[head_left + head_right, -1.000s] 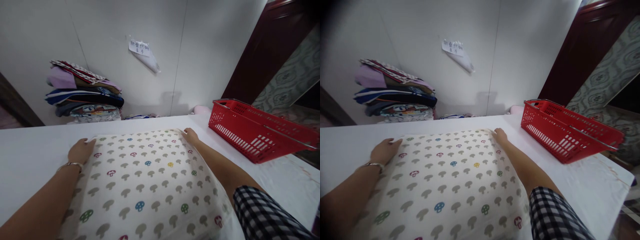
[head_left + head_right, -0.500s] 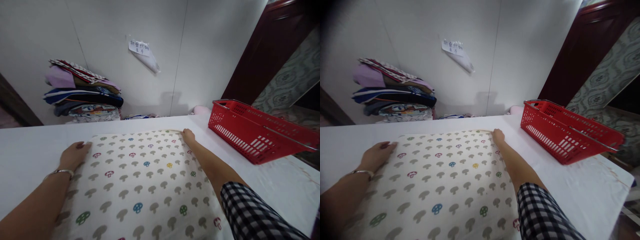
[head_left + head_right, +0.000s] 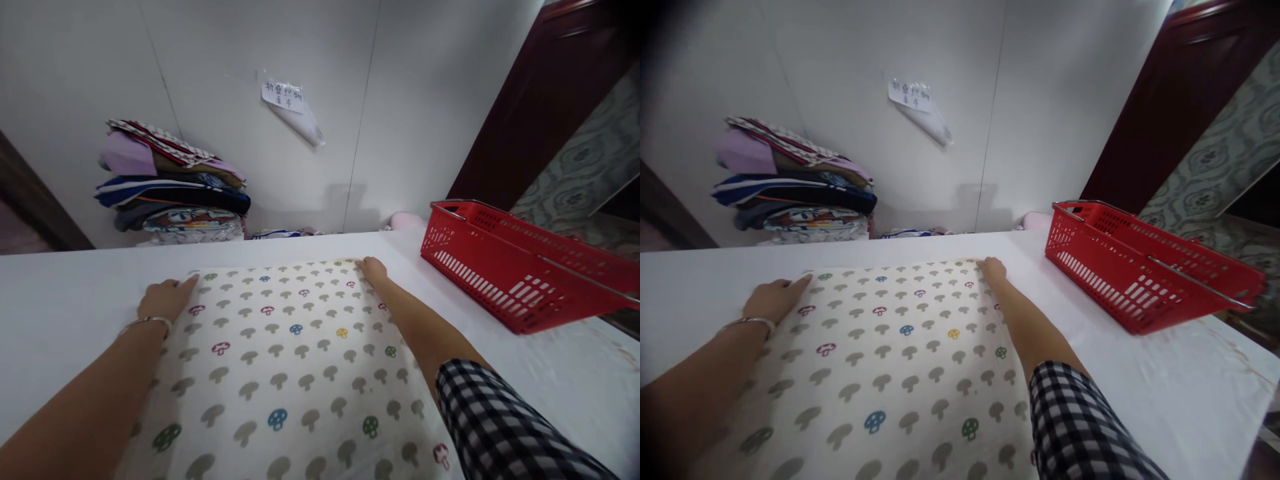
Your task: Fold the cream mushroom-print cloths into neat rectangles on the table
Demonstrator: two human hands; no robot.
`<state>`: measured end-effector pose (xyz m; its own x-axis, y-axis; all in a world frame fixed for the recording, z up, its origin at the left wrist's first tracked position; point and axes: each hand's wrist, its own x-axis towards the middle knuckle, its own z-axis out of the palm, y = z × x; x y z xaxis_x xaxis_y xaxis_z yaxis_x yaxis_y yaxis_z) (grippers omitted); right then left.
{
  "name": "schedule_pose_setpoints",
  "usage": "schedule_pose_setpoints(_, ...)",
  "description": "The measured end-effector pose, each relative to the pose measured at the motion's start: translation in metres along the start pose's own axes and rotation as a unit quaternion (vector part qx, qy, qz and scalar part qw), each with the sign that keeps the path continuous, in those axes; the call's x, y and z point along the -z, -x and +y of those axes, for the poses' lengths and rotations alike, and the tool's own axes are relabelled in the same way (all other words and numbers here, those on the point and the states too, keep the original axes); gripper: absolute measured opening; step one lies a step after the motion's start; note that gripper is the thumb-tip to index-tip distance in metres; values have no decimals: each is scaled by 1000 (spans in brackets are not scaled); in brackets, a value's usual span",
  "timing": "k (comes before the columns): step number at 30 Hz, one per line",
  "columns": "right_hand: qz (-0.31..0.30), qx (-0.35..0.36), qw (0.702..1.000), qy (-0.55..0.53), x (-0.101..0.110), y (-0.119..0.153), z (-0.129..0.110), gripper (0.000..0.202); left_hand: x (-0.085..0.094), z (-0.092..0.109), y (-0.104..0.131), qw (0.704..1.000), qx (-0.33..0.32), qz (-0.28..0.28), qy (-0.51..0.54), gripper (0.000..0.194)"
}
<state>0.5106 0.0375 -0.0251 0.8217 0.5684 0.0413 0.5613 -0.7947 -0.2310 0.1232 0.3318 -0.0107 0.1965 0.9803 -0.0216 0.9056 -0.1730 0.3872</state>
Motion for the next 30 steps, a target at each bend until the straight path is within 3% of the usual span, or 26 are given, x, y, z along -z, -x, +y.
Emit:
schedule_pose_setpoints(3, -8, -8, 1000, 5, -1, -3, -2, 41, -4, 10, 6, 999, 37, -8, -24, 76)
schedule_pose_setpoints(7, -3, -6, 1000, 23, -2, -5, 1, 49, -7, 13, 16, 999, 10, 22, -34, 71)
schedule_pose_setpoints(12, -7, -6, 1000, 22, -3, -7, 2, 60, -5, 11, 15, 999, -1, 18, -33, 70)
schedule_pose_setpoints(19, -5, 4, 999, 46, -5, -9, 0, 55, -9, 13, 25, 993, -100, 12, -65, 63)
schedule_pose_setpoints(24, 31, 10, 996, 80, -5, -4, -6, 41, -11, 13, 34, 991, -114, 48, -49, 63)
schedule_pose_setpoints(27, 101, 88, 989, 67, -7, 5, -14, 40, -16, 20, 40, 974, -190, 91, -80, 60)
schedule_pose_setpoints(30, 89, 222, 970, 41, -14, 12, -24, 47, -24, 28, 40, 953, -272, 58, -122, 61)
